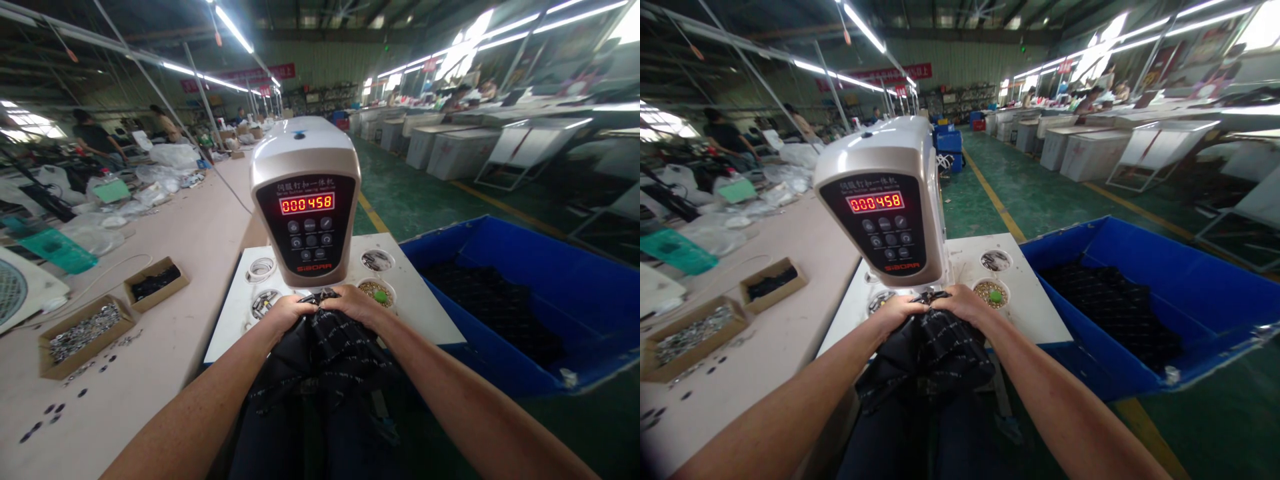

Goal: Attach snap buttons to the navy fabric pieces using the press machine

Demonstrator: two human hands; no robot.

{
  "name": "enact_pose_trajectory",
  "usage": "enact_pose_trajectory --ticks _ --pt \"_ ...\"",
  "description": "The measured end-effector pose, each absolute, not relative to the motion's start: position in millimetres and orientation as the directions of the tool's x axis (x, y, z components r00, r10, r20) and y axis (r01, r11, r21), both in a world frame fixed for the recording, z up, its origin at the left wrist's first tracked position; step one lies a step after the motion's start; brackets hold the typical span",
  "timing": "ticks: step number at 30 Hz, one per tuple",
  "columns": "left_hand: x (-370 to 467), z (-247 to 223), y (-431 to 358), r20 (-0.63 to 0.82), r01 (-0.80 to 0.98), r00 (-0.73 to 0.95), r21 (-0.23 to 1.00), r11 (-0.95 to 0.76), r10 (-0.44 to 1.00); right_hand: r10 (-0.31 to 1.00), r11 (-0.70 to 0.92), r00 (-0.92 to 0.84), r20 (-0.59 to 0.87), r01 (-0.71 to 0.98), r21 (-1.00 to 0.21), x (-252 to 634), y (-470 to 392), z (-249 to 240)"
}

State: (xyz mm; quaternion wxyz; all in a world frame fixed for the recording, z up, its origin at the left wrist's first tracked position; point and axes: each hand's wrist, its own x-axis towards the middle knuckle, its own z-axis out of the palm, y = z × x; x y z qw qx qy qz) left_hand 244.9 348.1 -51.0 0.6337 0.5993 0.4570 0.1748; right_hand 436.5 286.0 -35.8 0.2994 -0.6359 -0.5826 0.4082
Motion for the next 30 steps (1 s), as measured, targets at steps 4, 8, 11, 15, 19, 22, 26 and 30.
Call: enact_pose_trajectory --ticks 4,8,11,15,19,22,26,30 --pt "244 -54 349 -0.376 0.325 0.526 0.918 0.227 0.763 0.985 -0.113 -0.065 -0.163 0.475 -0.873 439 287 -38" --pt "243 -54 349 -0.379 0.32 0.528 0.918 0.235 0.76 0.994 -0.073 -0.031 -0.102 0.498 -0.864 438 290 -48" --pt "242 -52 347 -0.375 0.319 0.524 0.919 0.232 0.764 0.996 -0.072 -0.001 -0.085 0.526 -0.848 436 289 -52" --pt "240 -50 343 -0.355 0.313 0.526 0.926 0.212 0.773 0.994 -0.102 0.028 -0.102 0.514 -0.852 433 285 -50" --pt "238 -51 342 -0.333 0.31 0.532 0.932 0.187 0.778 0.997 -0.067 0.064 -0.039 0.525 -0.848 426 283 -47" --pt "237 -53 343 -0.329 0.321 0.521 0.93 0.176 0.788 0.996 -0.048 0.09 0.002 0.544 -0.838 422 283 -47" --pt "237 -54 345 -0.324 0.331 0.522 0.929 0.162 0.789 0.98 -0.089 0.196 0.038 0.597 -0.798 417 282 -51" --pt "233 -59 345 -0.282 0.317 0.543 0.941 0.118 0.791 0.967 -0.075 0.231 0.107 0.66 -0.748 415 278 -57"
